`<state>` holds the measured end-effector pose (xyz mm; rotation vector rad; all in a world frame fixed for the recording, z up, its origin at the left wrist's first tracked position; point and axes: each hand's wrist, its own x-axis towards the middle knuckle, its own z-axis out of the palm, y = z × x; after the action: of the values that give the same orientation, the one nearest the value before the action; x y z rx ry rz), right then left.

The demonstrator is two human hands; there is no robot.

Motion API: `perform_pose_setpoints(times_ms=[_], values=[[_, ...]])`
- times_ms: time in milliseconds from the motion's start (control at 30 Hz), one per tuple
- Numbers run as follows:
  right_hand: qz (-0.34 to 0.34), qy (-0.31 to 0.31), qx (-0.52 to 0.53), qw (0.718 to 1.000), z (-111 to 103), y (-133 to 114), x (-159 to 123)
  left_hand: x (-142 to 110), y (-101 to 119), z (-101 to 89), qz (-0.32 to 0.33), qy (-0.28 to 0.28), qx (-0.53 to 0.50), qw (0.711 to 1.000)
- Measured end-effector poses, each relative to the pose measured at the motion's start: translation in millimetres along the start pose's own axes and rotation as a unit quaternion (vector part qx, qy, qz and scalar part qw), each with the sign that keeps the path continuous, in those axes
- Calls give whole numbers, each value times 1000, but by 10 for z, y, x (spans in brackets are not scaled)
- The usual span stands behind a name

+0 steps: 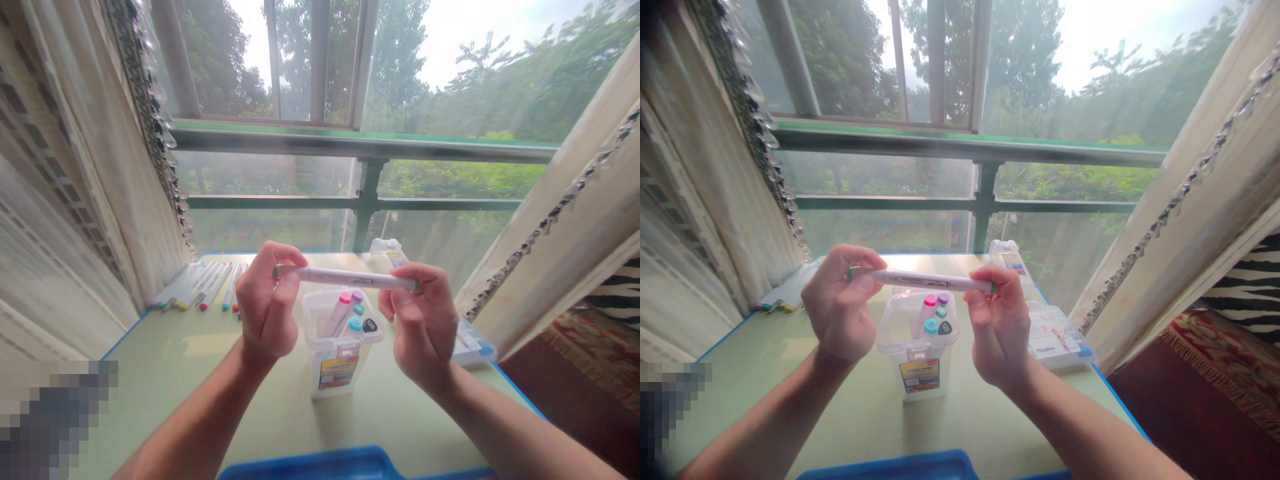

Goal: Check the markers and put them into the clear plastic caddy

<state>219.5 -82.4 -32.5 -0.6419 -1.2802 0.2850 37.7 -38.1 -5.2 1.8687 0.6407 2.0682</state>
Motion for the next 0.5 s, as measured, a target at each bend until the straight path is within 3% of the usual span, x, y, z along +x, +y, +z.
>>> perform_pose_setpoints(times_ms=[267, 500], values=[[-3, 1, -9, 1000, 14, 4, 14, 9, -33, 19, -36, -2, -51, 998], [6, 8, -11, 1000, 13, 9, 6, 3, -55, 22, -28, -12, -52, 998]])
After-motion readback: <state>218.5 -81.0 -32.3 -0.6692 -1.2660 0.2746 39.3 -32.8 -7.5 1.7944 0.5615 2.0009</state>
